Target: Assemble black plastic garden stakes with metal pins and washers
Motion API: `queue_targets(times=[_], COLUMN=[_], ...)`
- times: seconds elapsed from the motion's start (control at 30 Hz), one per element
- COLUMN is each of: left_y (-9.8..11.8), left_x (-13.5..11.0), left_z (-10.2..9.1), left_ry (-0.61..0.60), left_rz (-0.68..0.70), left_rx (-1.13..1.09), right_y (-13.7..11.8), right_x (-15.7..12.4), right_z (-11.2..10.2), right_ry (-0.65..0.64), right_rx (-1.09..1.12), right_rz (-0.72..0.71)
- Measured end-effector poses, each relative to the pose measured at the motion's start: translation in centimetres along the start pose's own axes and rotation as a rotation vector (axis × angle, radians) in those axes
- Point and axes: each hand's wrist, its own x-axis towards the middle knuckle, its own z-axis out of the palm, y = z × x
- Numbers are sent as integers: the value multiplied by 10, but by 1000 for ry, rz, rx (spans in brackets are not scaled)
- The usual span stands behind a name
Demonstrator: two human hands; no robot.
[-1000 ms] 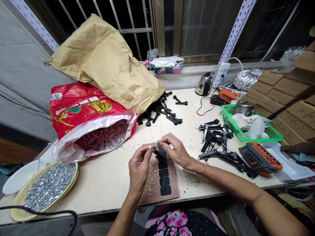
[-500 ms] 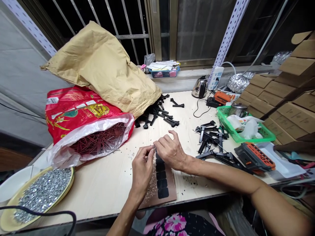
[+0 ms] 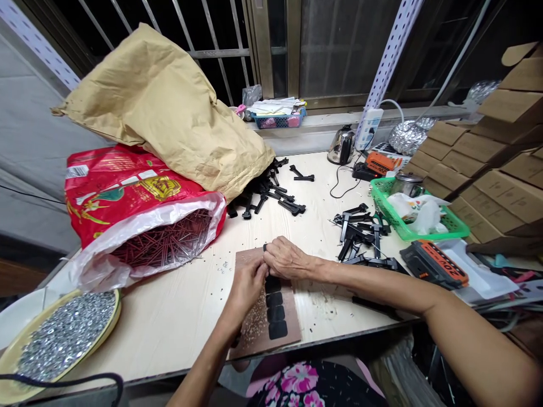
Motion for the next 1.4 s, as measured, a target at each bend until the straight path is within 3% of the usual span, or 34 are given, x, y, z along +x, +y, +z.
queue_targets(times=[0.1, 0.17, 0.27, 0.4, 0.73, 0.87, 1.0, 1.07, 1.13, 1.23, 1.33, 1.4], left_y=[-9, -12, -16, -21, -19, -21, -26, -26, -25, -19, -10, -5], left_x=[2, 1, -3, -10, -23, -27, -31, -31, -29, -25, -23, -23], left_z=[-11, -20, -34, -47, -50, -47, -41, -39, -41, -48, -52, -50], left_ry=[-90, -33, 25, 43, 24, 36, 278, 330, 298, 232, 253, 254], left_rz=[-324, -382, -353, -315, -267, -113, 161, 192, 90, -91, -112, -102], left_rx=[-260, -373, -473, -538, -458, -217, 160, 182, 22, -423, -762, -860], right_y=[9, 14, 12, -7, -31, -31, -32, -33, -34, -35, -39, -45], right_x=[4, 9, 20, 37, 55, 55, 61, 64, 64, 60, 54, 51], right_z=[13, 19, 21, 13, 9, 5, 3, 4, 4, -5, -23, -34], right_ry=[-41, -74, -54, 68, 36, 21, -27, -52, -53, 19, 70, 70], right_rx=[69, 158, 389, 584, 130, 72, 131, 192, 298, 582, 926, 1124], right_rz=[40, 154, 263, 167, -29, -50, -43, 15, 108, 353, 562, 556])
